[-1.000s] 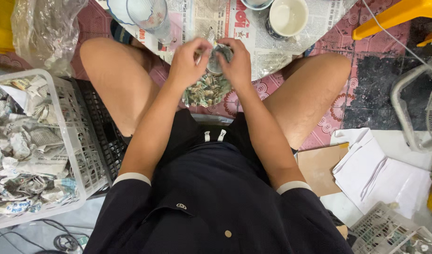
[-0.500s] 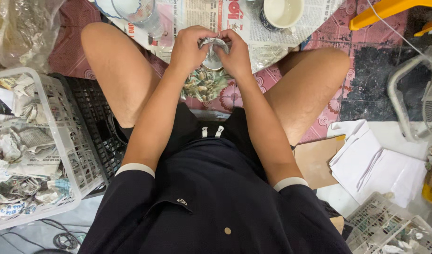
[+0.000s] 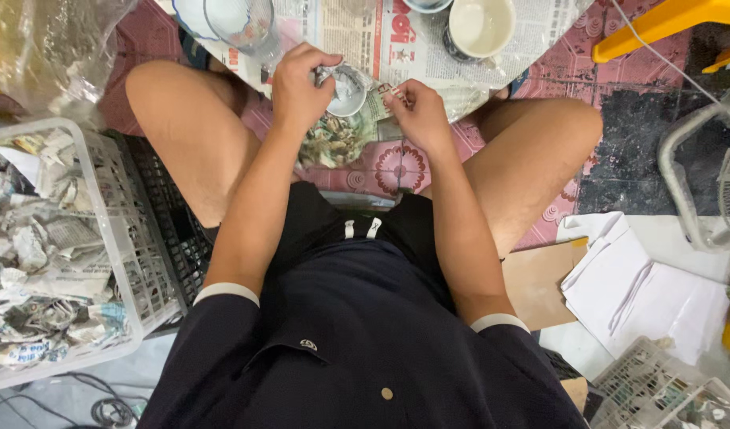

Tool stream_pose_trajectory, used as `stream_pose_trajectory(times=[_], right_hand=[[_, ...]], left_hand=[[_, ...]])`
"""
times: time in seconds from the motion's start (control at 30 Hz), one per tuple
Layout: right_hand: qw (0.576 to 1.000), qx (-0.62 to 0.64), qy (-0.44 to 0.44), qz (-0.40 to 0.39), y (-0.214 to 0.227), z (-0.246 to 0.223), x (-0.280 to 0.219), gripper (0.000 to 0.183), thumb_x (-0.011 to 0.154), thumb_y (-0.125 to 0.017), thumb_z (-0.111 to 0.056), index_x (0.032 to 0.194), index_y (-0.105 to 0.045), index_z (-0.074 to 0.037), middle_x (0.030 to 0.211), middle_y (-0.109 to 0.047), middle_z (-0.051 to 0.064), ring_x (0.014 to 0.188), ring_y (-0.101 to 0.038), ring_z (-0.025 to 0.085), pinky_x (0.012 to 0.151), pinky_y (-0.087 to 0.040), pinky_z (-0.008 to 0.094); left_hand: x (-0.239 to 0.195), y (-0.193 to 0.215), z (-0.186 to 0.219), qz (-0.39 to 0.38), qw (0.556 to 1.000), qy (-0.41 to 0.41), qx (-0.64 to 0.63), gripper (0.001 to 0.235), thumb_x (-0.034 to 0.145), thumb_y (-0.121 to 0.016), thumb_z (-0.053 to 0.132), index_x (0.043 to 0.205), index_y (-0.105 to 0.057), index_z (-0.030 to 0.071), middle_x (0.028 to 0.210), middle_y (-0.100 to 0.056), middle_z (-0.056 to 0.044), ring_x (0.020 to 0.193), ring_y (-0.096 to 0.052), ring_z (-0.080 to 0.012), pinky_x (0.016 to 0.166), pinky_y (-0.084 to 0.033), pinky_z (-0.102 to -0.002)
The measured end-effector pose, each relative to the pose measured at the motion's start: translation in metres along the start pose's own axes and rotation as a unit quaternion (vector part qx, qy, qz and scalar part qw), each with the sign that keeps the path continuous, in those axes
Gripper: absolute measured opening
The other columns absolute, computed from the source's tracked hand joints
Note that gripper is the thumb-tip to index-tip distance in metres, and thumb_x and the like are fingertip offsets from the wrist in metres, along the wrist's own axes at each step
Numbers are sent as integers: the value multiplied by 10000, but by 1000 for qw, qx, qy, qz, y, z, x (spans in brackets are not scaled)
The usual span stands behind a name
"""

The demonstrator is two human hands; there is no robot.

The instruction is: The person sits on the floor and wraps individual cups and small bowls in newspaper. They fold the paper around each item, place the wrapped bundle into a nearby basket, and repeat the process with additional cups.

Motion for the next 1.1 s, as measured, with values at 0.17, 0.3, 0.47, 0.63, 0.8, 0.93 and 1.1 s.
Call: stream_pose_trajectory(times=[0.17, 0.3, 0.47, 0.63, 0.8, 0.93, 1.1], right_hand=[[969, 245, -39, 18, -30, -4, 11, 205, 1000, -719, -215, 976, -658, -20, 789, -682, -5, 651, -602, 60, 598, -495, 245], [980, 182, 52, 58, -43, -39, -2, 214, 996, -708, -211, 1020, -710, 2, 833, -709, 16, 756, -635, 104, 688, -500, 274], [977, -96, 181, 63, -37, -89, -23, 269, 996, -675, -209, 1173, -757, -24, 1017, -676, 131, 968, -591, 293, 916, -478, 396], [957, -153, 245, -32, -29, -107, -34, 372, 989, -695, -261, 1272, -684, -19, 1305, -613, 143, 1228, -542, 339, 1082, -452, 420], [935, -162, 281, -146, -17, -107, -35, 938, 737, -895, -367, 1454, -428, 18, 1492, -442, 211, 1333, -425, 413, 1120, -355, 454], [934, -177, 245, -193, -21, -97, -35, 1130, 546, -894, -57, 1551, -377, -68, 1620, -361, 151, 1451, -371, 386, 1206, -357, 413], [930, -153, 249, -222, -21, -99, -36, 1228, 487, -935, 7, 1571, -376, -142, 1647, -285, 173, 1489, -303, 402, 1205, -334, 436]], left_hand=[[0, -1, 0, 27, 999, 29, -12, 268, 750, -746, -50, 998, -771, 48, 974, -706, -117, 938, -700, -313, 827, -550, -373], [-3, -12, -1, 22, 999, 32, -20, 239, 738, -752, -22, 965, -763, 53, 966, -715, -104, 930, -704, -316, 818, -549, -375], [-2, -14, 1, 23, 999, 21, 36, 239, 740, -740, -12, 961, -771, 73, 972, -723, -101, 961, -687, -330, 834, -542, -408], [-3, -5, 1, 1, 996, -21, 90, 214, 785, -764, 42, 997, -768, 69, 1008, -725, -106, 977, -666, -341, 854, -533, -432], [-5, 1, 5, -55, 990, -89, 91, 162, 953, -722, 63, 1107, -772, 52, 1075, -739, -102, 992, -663, -308, 859, -530, -416], [-12, 3, -4, -18, 999, -19, 47, 147, 885, -778, 92, 1029, -790, 72, 995, -744, -100, 895, -698, -297, 782, -552, -392], [-10, -1, -19, -10, 998, 59, -24, 147, 816, -799, 57, 948, -740, 33, 948, -718, -114, 708, -710, -244, 658, -561, -345]])
Point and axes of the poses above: each hand's wrist, its own x-axis towards the middle knuckle, its own y-axis out of the back of the hand, z = x × y, the point moved 5 cm from there along x, towards the middle knuckle
